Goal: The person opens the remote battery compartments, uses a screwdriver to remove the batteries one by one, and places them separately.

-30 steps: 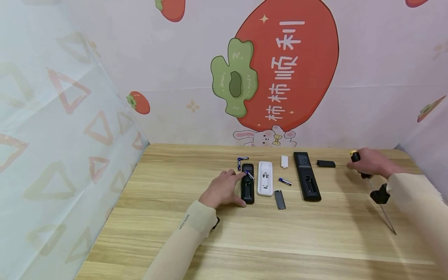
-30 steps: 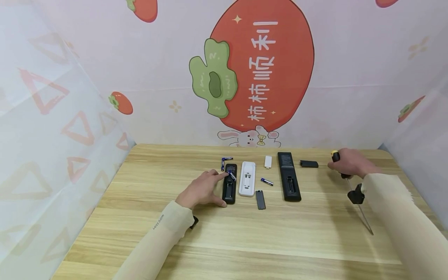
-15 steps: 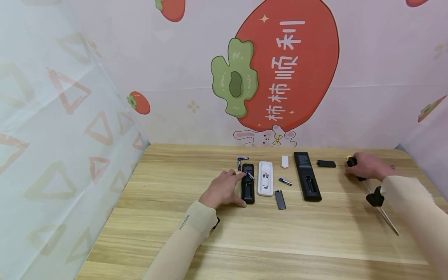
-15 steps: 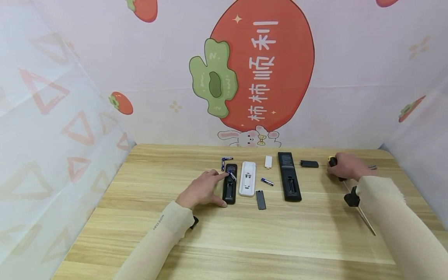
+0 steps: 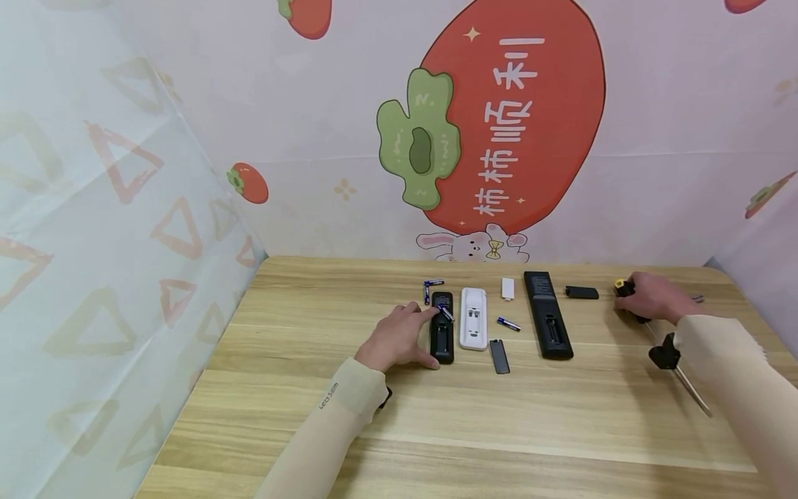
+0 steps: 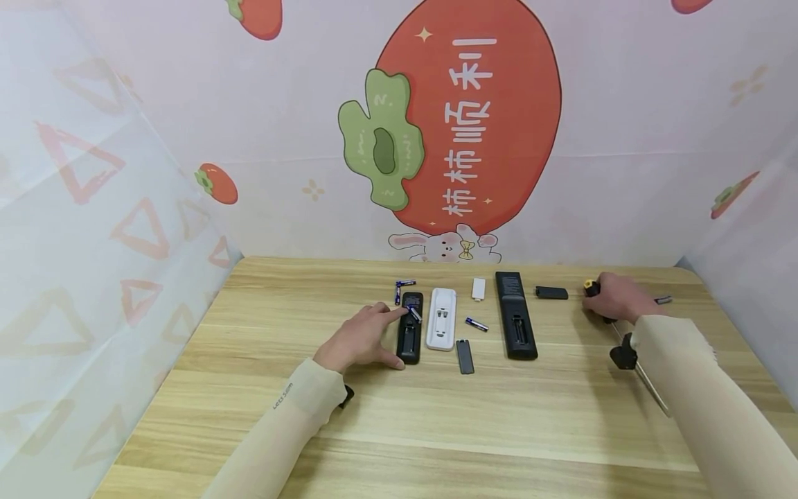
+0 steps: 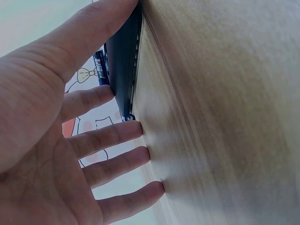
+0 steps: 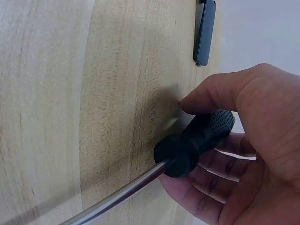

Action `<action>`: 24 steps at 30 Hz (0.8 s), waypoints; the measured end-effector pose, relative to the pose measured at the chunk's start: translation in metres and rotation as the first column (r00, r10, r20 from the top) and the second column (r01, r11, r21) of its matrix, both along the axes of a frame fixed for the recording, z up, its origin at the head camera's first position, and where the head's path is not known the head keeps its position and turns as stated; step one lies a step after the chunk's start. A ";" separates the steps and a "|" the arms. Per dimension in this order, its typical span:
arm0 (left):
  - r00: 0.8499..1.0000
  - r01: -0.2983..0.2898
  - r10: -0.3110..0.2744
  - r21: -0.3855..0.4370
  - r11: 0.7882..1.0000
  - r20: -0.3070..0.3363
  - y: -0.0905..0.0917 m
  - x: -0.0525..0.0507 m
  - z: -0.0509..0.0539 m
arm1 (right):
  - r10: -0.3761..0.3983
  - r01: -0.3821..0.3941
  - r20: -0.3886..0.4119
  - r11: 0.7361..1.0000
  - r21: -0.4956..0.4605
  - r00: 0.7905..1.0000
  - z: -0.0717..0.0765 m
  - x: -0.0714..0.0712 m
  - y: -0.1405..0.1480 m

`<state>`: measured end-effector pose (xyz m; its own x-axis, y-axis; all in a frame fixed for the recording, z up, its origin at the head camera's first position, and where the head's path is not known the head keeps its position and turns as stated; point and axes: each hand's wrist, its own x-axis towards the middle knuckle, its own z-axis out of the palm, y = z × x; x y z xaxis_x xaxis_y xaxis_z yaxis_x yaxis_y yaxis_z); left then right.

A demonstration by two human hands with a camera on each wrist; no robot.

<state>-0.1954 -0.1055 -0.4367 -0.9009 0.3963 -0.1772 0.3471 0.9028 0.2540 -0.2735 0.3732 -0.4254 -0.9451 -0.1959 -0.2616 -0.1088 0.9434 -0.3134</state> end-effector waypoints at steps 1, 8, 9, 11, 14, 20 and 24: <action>1.000 0.000 0.000 -0.001 1.000 0.001 0.000 0.000 0.000 | 0.000 0.000 -0.002 1.000 0.002 1.000 0.000 0.000 0.000; 1.000 -0.007 0.007 0.008 1.000 0.004 0.001 -0.001 -0.001 | 0.002 -0.002 -0.015 1.000 0.023 1.000 -0.002 -0.001 0.000; 1.000 -0.007 0.007 0.006 1.000 0.007 0.001 -0.001 -0.001 | 0.002 -0.002 -0.015 1.000 0.024 1.000 -0.002 -0.001 0.000; 1.000 -0.008 0.008 0.005 1.000 0.010 0.001 -0.001 -0.001 | 0.002 -0.001 -0.016 1.000 0.031 1.000 -0.001 -0.001 -0.001; 1.000 -0.006 0.006 0.004 1.000 0.011 0.001 -0.001 0.000 | 0.000 0.000 -0.015 0.999 0.039 1.000 0.000 0.000 -0.002; 1.000 0.005 -0.005 -0.002 1.000 -0.002 0.000 0.000 0.001 | -0.013 0.014 -0.031 0.999 0.046 0.999 0.000 0.003 -0.002; 1.000 0.003 -0.003 -0.004 1.000 0.001 0.000 0.000 0.000 | -0.059 0.063 -0.082 0.997 0.050 0.995 0.002 0.011 -0.008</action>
<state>-0.1957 -0.1052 -0.4365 -0.8997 0.3980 -0.1792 0.3494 0.9028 0.2509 -0.2627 0.3650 -0.4231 -0.9733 -0.1257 -0.1922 -0.0739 0.9638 -0.2563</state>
